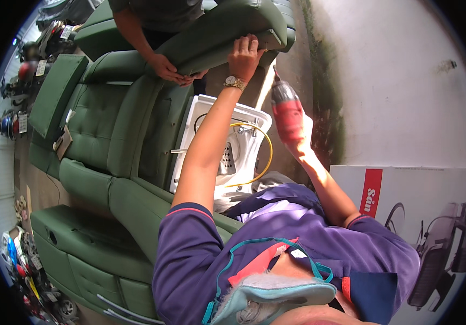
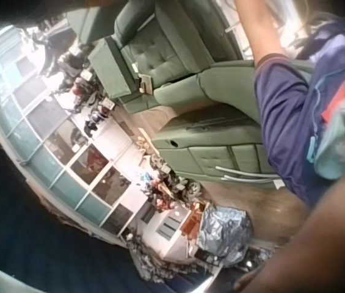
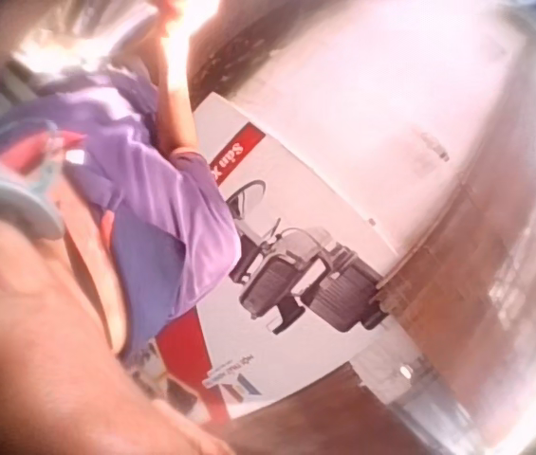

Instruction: The person uses a cordless drill to fasten screws into a green leather sofa, securing the armrest and seat sections. Another person assists by holding parts in place. The person then picks up a vacuum cleaner hose and places it on the sofa.

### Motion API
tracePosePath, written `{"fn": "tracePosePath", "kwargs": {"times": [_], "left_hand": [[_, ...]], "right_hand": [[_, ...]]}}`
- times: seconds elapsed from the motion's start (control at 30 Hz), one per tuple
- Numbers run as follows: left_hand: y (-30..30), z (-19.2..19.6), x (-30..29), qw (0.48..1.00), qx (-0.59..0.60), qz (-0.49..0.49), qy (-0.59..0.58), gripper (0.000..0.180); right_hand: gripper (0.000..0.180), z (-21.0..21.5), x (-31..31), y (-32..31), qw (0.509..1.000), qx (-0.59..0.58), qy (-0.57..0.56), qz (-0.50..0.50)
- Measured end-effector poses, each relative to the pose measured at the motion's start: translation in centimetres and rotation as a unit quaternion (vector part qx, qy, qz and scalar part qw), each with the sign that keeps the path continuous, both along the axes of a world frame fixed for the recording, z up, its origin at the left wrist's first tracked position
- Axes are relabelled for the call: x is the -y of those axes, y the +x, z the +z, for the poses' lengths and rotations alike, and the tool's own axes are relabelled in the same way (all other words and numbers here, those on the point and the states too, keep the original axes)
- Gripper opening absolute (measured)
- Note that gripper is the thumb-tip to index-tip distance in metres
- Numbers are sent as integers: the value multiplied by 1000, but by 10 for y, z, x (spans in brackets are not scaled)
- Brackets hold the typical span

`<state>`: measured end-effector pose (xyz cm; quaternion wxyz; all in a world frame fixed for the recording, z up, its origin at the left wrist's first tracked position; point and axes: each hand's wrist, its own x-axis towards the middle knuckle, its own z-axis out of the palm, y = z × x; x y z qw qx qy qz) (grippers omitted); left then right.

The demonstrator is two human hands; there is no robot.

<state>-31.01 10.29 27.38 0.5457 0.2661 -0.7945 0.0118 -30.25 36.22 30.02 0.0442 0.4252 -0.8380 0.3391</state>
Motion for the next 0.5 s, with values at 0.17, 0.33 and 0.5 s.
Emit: {"fn": "tracePosePath", "kwargs": {"times": [0.17,0.33,0.5], "left_hand": [[1,-1,0,1000,9,7,-18,46],[1,-1,2,999,0,8,-35,45],[0,-1,4,999,-1,11,-38,43]], "right_hand": [[39,4,23,2,998,-17,-21,53],[39,10,33,4,998,-10,-41,55],[48,9,40,-1,995,80,-15,51]]}}
